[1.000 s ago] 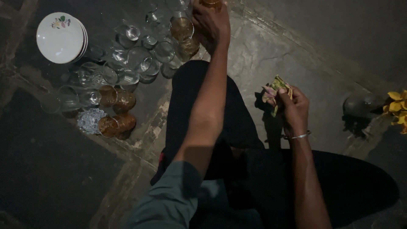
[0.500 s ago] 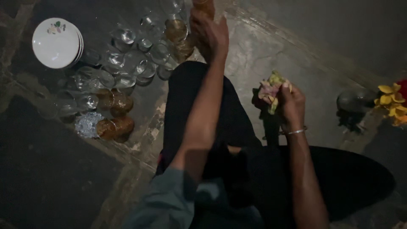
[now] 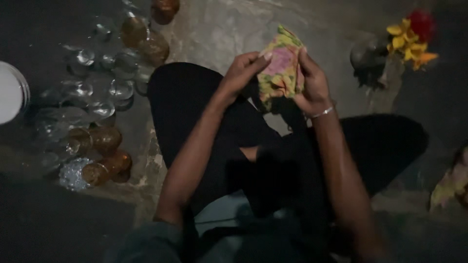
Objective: The person sits on the floor and wipes a small amber-colored glass tumbler with a patterned cloth. They rotate the glass to clean all sides and then place it on the floor among other similar glasses. The person repeats this process with a second glass.
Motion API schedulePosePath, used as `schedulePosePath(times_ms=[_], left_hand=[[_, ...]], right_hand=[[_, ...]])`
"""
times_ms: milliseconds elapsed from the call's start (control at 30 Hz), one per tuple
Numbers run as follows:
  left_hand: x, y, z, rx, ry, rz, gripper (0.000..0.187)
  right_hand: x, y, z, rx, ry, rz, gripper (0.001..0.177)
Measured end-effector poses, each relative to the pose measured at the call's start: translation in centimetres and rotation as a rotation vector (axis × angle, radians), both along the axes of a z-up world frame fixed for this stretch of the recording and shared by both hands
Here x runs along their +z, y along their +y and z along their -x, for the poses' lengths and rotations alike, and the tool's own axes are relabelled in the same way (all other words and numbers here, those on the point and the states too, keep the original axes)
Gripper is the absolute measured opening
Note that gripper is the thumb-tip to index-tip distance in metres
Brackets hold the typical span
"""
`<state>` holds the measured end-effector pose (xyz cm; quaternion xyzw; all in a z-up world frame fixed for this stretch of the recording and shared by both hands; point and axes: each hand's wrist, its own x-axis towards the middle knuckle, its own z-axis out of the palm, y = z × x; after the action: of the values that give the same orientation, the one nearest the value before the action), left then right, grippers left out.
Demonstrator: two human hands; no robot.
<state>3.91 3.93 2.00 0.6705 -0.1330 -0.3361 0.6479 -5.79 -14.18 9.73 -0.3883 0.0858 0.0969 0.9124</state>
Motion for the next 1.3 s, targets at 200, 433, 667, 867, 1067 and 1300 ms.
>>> schedulePosePath(times_ms=[200, 433, 667, 867, 1067, 1300], left_hand=[[0.6, -0.3, -0.1, 0.02, -0.19, 0.271, 0.031], [1.4, 0.7, -1.1, -0.103, -0.189, 0.16, 0.03], [2.2, 0.9, -1.0, -0.168, -0.089, 0.138, 0.027], [3.1, 0.7, -0.8, -0.273, -0.091, 0.325, 0.038], [2.9, 0.8, -1.4, -0.423, -0.217, 0.426, 0.034], [2.9, 1.5, -2.2, -0.372, -0.191, 0.241, 0.021]], right_hand=[[-0.4, -2.5, 0.3, 0.013, 0.064, 0.65, 0.061], [-2.3, -5.1, 0.9, -0.018, -0.018, 1.044, 0.054], [-0.6, -4.6, 1.1, -0.051, -0.018, 0.628, 0.039], [-0.7, -3.8, 0.6, 0.087, 0.057, 0.349, 0.032], [-1.1, -2.5, 0.0, 0.245, 0.13, 0.503, 0.03], [-0.1, -1.0, 0.0, 0.24, 0.145, 0.447, 0.047]])
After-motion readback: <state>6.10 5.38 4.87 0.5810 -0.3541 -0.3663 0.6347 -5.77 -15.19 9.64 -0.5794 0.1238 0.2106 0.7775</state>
